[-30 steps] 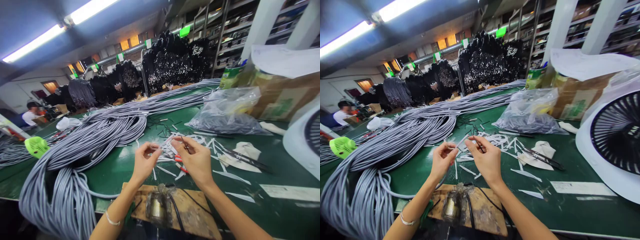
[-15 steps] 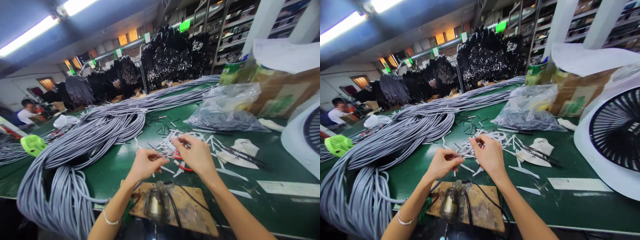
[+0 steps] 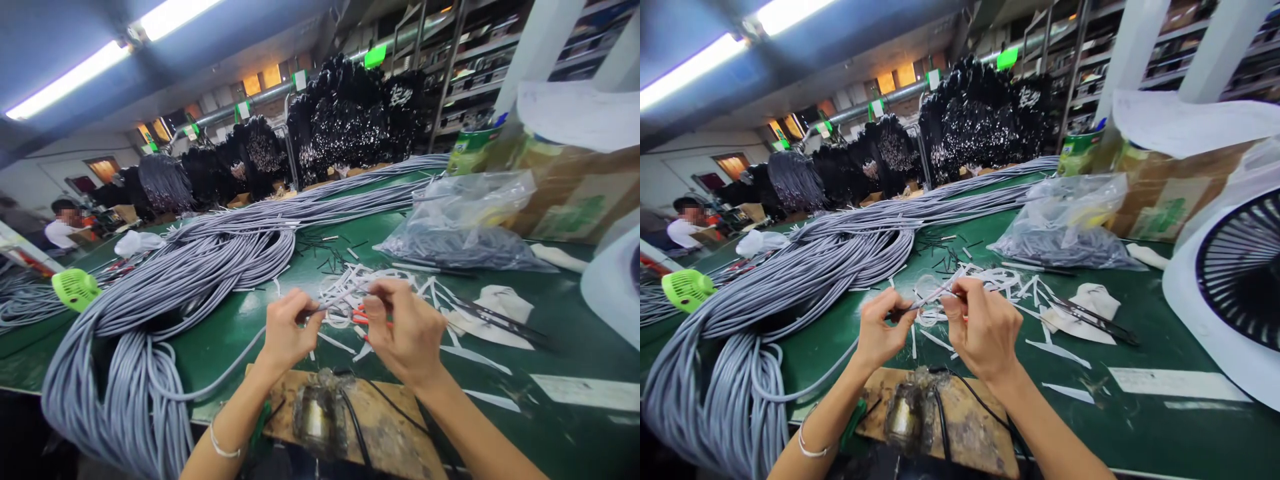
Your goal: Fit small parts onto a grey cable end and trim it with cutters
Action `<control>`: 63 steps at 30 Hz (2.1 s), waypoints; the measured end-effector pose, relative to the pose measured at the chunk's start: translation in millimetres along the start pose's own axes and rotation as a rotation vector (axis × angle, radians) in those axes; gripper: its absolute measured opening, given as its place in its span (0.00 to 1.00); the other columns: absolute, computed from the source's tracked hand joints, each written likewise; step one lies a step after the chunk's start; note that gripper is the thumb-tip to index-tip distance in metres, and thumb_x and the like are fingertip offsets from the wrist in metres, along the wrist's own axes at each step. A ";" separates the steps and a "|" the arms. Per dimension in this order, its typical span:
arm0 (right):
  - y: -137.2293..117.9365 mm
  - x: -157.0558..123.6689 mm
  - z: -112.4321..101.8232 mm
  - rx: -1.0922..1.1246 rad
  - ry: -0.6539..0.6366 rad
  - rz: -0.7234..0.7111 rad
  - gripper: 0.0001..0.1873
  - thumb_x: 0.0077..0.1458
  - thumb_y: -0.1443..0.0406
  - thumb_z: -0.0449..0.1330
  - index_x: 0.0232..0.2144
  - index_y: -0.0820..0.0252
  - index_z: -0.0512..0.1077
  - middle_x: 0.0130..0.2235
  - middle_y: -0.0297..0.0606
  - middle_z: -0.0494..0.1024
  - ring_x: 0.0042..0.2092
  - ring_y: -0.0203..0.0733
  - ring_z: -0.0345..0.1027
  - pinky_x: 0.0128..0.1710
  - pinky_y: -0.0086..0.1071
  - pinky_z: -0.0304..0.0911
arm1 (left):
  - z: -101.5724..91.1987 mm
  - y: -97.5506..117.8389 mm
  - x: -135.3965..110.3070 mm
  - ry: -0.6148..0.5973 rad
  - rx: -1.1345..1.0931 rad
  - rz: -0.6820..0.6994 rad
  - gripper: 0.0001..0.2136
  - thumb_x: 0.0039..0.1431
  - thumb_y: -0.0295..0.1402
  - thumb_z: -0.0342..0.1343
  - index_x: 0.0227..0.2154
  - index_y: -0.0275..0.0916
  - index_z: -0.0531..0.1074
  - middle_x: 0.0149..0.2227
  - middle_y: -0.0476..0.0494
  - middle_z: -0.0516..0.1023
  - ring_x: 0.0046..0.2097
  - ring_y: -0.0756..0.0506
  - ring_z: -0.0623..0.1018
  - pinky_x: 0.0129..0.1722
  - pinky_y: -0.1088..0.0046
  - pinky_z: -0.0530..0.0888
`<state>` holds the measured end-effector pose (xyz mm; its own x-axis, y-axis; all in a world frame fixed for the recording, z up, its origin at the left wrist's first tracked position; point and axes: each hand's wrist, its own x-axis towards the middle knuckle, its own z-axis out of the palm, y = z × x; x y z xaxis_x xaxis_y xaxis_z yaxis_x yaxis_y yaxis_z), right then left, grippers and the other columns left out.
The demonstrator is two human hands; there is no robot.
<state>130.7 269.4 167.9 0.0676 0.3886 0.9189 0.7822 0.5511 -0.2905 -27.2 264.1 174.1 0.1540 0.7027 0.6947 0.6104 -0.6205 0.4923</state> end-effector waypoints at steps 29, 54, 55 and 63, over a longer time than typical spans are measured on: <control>-5.9 3.0 -0.6 0.038 -0.130 -0.247 0.08 0.53 0.67 0.56 0.23 0.60 0.71 0.20 0.33 0.71 0.25 0.34 0.58 0.29 0.30 0.48 | -1.6 1.1 -2.3 0.068 0.031 0.050 0.08 0.48 0.24 0.54 0.18 0.37 0.64 0.18 0.53 0.61 0.20 0.55 0.61 0.19 0.81 0.59; -9.4 -2.3 6.4 0.284 -0.246 0.170 0.14 0.56 0.63 0.51 0.21 0.62 0.67 0.16 0.29 0.66 0.17 0.27 0.57 0.18 0.22 0.51 | -0.5 -1.0 -4.4 -0.162 0.076 0.188 0.08 0.55 0.24 0.48 0.34 0.38 0.71 0.24 0.51 0.63 0.22 0.54 0.63 0.22 0.80 0.60; -7.5 -1.7 6.0 0.279 -0.247 0.199 0.15 0.56 0.63 0.51 0.20 0.62 0.67 0.15 0.29 0.66 0.17 0.27 0.56 0.19 0.22 0.51 | -1.0 -1.2 -4.4 -0.207 0.091 0.198 0.09 0.55 0.23 0.46 0.34 0.38 0.71 0.25 0.50 0.63 0.23 0.53 0.63 0.23 0.79 0.60; 25.8 14.8 4.5 0.455 0.079 0.803 0.20 0.48 0.49 0.53 0.21 0.60 0.62 0.19 0.30 0.64 0.20 0.30 0.52 0.20 0.25 0.49 | 0.6 -0.9 -5.8 -0.273 -0.450 -0.112 0.10 0.54 0.28 0.48 0.20 0.38 0.57 0.21 0.53 0.59 0.21 0.55 0.66 0.18 0.81 0.62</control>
<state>149.1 292.7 172.8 0.5394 0.7368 0.4077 0.1654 0.3820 -0.9092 -28.2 260.8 169.2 0.3399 0.8010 0.4929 0.2508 -0.5823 0.7733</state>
